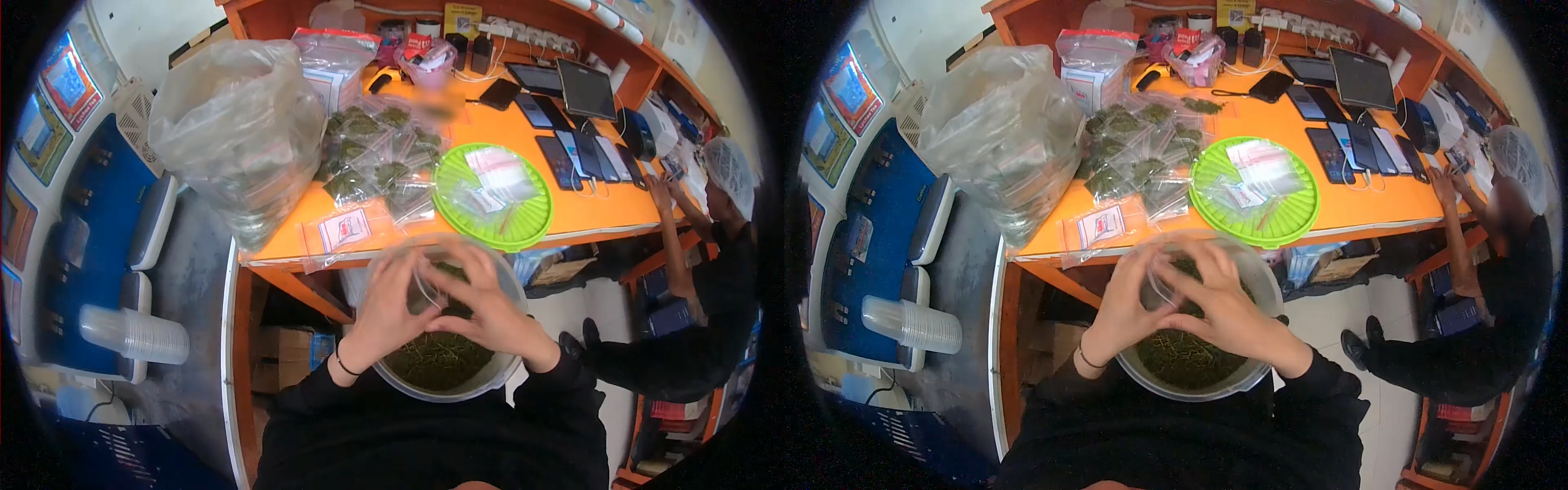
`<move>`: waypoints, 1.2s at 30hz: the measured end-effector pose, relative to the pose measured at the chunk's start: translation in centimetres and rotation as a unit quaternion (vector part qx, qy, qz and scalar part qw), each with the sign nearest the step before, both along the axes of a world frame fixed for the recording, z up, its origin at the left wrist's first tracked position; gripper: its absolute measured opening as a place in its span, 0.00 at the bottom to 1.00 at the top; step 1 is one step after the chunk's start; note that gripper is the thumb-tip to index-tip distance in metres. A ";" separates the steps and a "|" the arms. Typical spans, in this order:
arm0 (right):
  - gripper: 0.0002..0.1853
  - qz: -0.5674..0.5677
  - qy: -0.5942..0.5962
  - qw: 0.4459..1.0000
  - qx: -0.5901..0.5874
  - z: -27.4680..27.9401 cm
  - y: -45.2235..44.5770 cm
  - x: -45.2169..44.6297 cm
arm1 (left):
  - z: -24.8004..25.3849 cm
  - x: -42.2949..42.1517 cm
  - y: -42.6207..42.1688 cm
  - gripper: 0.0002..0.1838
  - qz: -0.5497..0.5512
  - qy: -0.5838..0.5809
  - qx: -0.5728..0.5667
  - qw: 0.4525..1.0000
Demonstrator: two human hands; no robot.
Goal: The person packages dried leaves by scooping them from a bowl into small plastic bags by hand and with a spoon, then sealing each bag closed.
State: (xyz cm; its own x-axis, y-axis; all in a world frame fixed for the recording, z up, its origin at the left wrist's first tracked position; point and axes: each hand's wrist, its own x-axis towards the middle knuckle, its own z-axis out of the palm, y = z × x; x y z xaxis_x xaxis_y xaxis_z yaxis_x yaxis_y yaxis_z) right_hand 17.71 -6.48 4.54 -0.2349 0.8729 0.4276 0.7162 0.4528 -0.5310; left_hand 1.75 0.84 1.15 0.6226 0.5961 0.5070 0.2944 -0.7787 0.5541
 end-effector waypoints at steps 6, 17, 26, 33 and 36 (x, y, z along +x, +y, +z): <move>0.21 -0.042 -0.266 0.915 -0.299 -5.7 -0.3 3.5 | -2.2 -1.2 1.0 0.34 -0.010 -0.216 -0.318 0.923; 0.20 -0.045 -0.323 0.930 -0.172 -8.3 1.9 2.9 | -3.9 -1.2 1.4 0.28 -0.040 -0.386 -0.447 0.806; 0.07 0.049 -0.269 0.923 -0.271 -6.4 -0.6 2.2 | -2.5 -1.1 1.1 0.34 -0.016 -0.333 -0.372 0.866; 0.12 0.155 -0.086 0.906 -0.384 -5.7 -2.1 1.4 | -2.4 -1.4 0.9 0.39 0.022 -0.299 -0.337 0.892; 0.12 0.147 0.015 0.903 -0.403 -4.6 -1.4 3.0 | -2.5 -1.4 1.0 0.40 0.013 -0.322 -0.339 0.884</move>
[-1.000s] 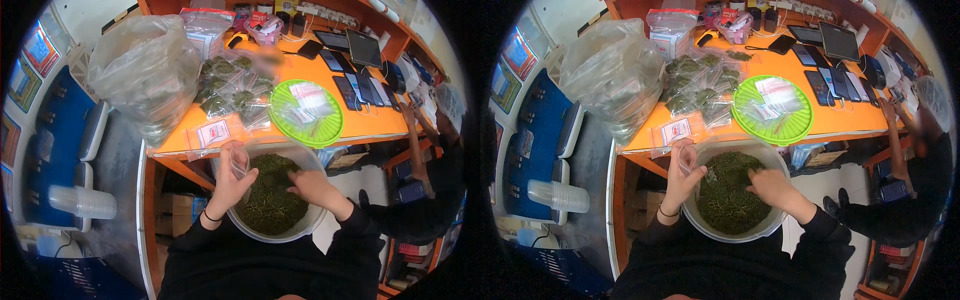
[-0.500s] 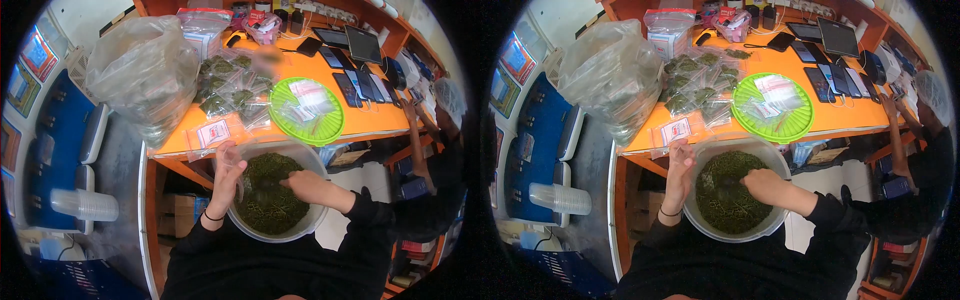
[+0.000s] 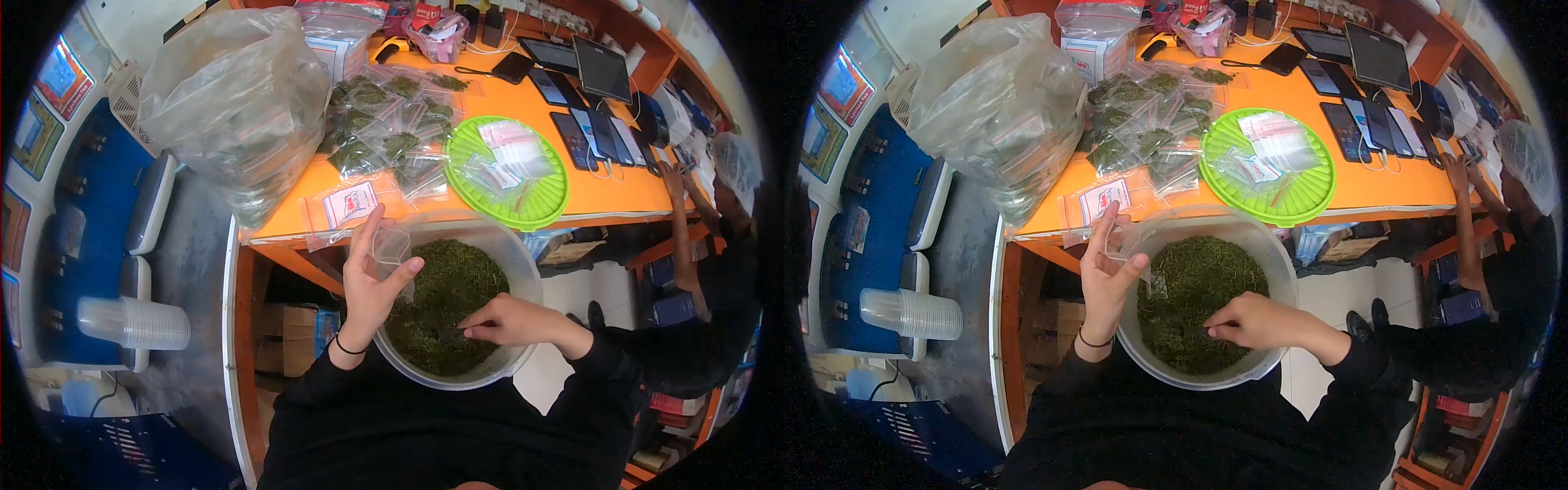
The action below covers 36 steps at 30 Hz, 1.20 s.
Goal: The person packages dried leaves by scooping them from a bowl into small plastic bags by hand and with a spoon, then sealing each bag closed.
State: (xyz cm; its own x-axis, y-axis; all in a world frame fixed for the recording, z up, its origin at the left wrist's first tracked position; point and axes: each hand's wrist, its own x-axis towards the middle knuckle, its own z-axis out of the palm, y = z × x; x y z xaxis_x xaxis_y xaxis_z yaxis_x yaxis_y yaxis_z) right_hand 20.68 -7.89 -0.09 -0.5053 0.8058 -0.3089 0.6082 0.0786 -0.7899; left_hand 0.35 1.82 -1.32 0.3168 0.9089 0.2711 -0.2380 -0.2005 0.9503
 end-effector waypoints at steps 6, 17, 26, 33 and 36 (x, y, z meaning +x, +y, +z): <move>0.12 -0.091 0.082 0.992 -0.025 2.1 -0.2 1.8 | 0.1 0.1 0.0 0.40 0.020 -0.027 0.026 0.999; 0.12 -0.204 0.110 0.972 0.047 3.3 -0.6 3.6 | -0.3 0.2 -0.1 0.40 0.017 0.005 0.038 0.999; 0.11 -0.221 -0.002 0.939 0.263 6.0 0.0 3.1 | 0.1 0.7 -0.1 0.32 -0.053 0.234 0.148 0.960; 0.13 -0.164 -0.074 0.928 0.326 5.3 0.9 1.8 | 1.1 0.6 -0.3 0.34 -0.099 0.233 0.128 0.959; 0.12 -0.202 -0.029 0.930 0.306 5.9 0.4 1.9 | 1.2 0.7 -0.3 0.34 -0.096 0.214 0.116 0.965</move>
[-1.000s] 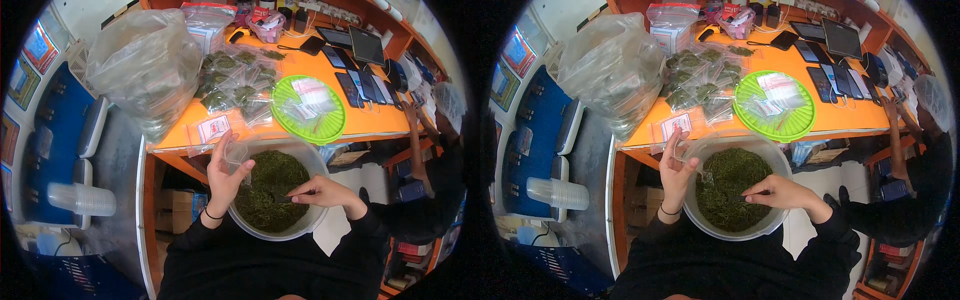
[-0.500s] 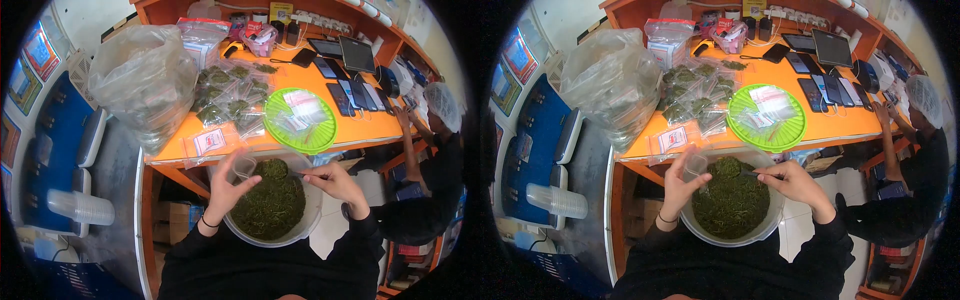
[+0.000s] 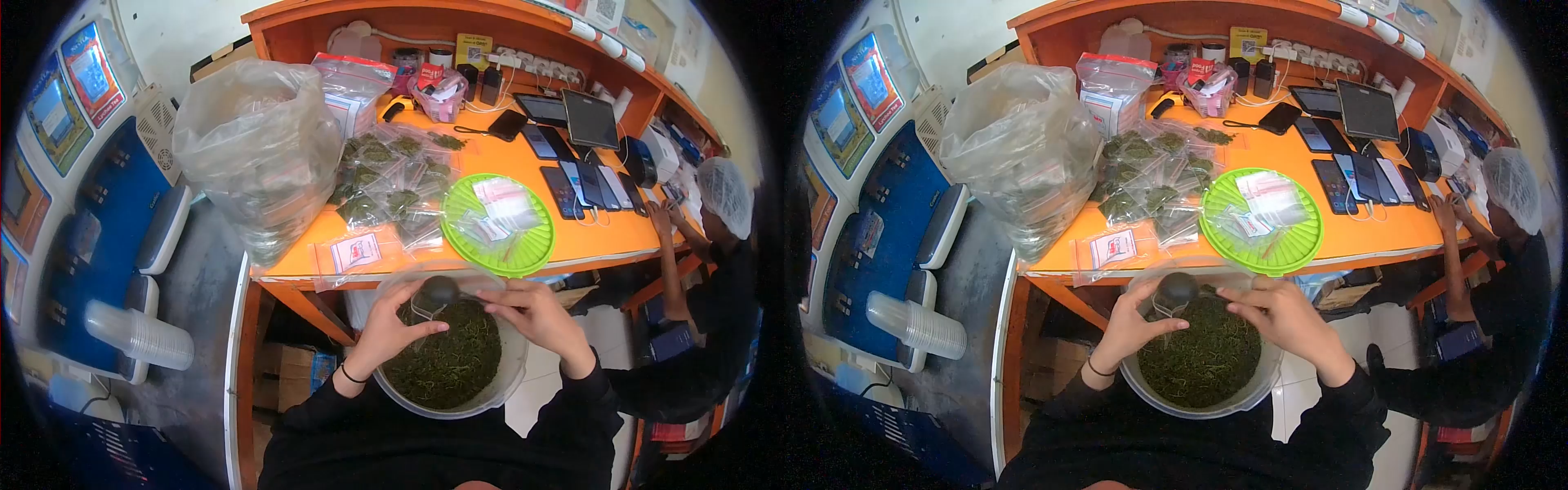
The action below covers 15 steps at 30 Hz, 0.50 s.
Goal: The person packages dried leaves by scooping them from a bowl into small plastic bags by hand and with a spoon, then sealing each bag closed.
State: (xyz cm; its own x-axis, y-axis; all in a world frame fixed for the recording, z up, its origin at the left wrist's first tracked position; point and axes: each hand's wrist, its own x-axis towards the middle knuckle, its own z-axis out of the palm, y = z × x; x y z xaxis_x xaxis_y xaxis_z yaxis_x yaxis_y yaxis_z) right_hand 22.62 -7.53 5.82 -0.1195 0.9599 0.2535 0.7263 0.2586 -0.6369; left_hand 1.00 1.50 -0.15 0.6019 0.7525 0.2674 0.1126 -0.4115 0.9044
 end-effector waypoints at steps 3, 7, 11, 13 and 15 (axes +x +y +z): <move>0.11 -0.058 -0.002 0.996 -0.064 0.9 -1.0 1.7 | -0.7 0.1 0.1 0.35 0.032 -0.012 0.046 0.998; 0.12 -0.019 -0.180 0.981 -0.071 -0.3 -0.8 1.9 | -0.3 0.2 -0.3 0.37 0.080 0.001 0.133 0.988; 0.12 0.038 0.074 0.991 0.103 -1.0 1.1 -4.3 | 0.1 0.3 -0.9 0.39 0.110 0.025 0.180 0.977; 0.11 0.093 0.097 0.989 0.058 -1.5 1.1 -5.8 | 0.3 0.2 -1.0 0.39 0.115 0.015 0.196 0.974; 0.06 0.073 0.140 0.986 0.057 -2.9 2.0 -4.8 | 0.0 0.0 -0.9 0.38 0.088 -0.075 0.091 0.989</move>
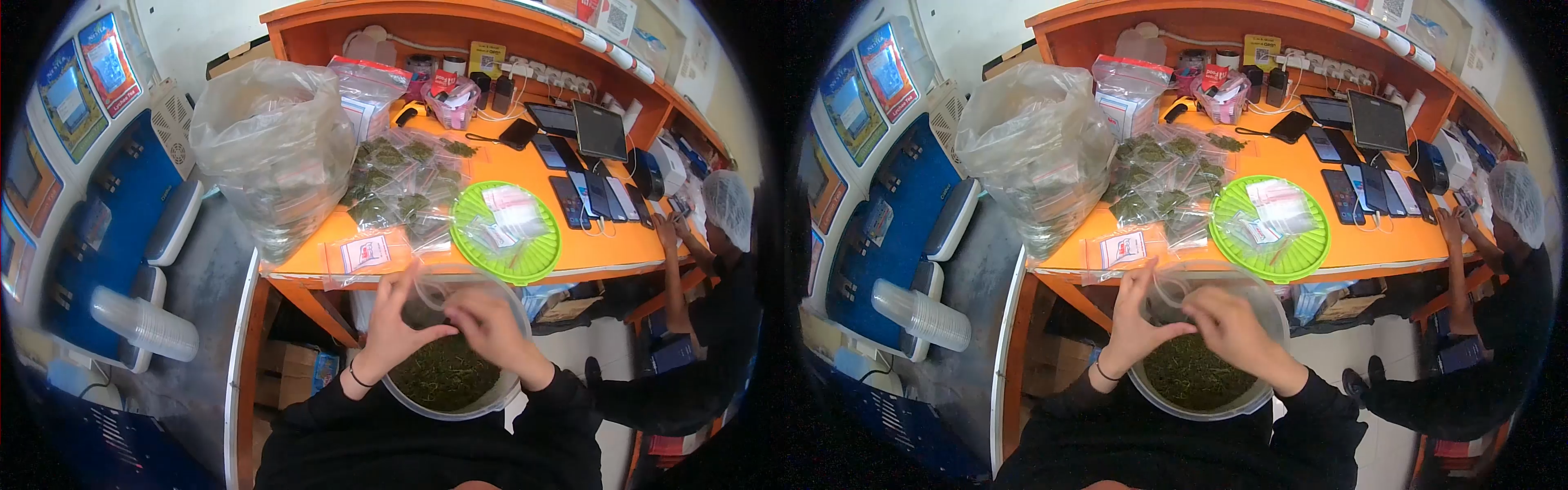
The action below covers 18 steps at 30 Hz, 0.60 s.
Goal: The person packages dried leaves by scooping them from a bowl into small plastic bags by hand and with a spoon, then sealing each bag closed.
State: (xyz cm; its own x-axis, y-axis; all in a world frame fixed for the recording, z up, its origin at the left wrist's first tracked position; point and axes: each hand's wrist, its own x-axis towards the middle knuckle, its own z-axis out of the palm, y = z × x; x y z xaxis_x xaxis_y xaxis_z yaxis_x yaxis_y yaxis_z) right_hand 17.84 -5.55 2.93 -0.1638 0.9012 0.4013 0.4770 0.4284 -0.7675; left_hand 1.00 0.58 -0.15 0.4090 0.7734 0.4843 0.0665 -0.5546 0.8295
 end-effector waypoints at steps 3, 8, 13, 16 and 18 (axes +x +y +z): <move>0.05 -0.042 0.230 0.965 -0.117 0.5 0.1 1.0 | -0.6 -0.4 0.9 0.31 -0.168 -0.196 -0.280 0.925; 0.08 -0.091 0.380 0.915 -0.097 -0.3 1.1 0.0 | -0.6 -0.9 1.4 0.18 -0.192 -0.092 -0.358 0.909; 0.12 -0.028 0.363 0.916 -0.171 -2.3 1.6 1.8 | -0.4 -1.1 1.4 0.16 -0.231 -0.019 -0.339 0.912; 0.11 -0.021 0.341 0.926 -0.158 -2.9 1.3 2.2 | -0.4 -0.5 1.1 0.15 -0.253 -0.052 -0.304 0.917; 0.10 -0.023 0.346 0.923 -0.167 -2.8 1.2 2.2 | -0.3 -0.4 1.0 0.13 -0.238 -0.078 -0.317 0.915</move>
State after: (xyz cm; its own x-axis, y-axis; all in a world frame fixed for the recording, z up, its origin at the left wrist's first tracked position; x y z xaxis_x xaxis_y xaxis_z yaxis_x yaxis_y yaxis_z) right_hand 19.99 -4.37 0.09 0.0686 0.9932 0.0937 -0.1646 0.1039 -0.9809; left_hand 0.57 1.54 -0.41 0.7369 0.6712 0.0811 -0.2033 0.1055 0.9734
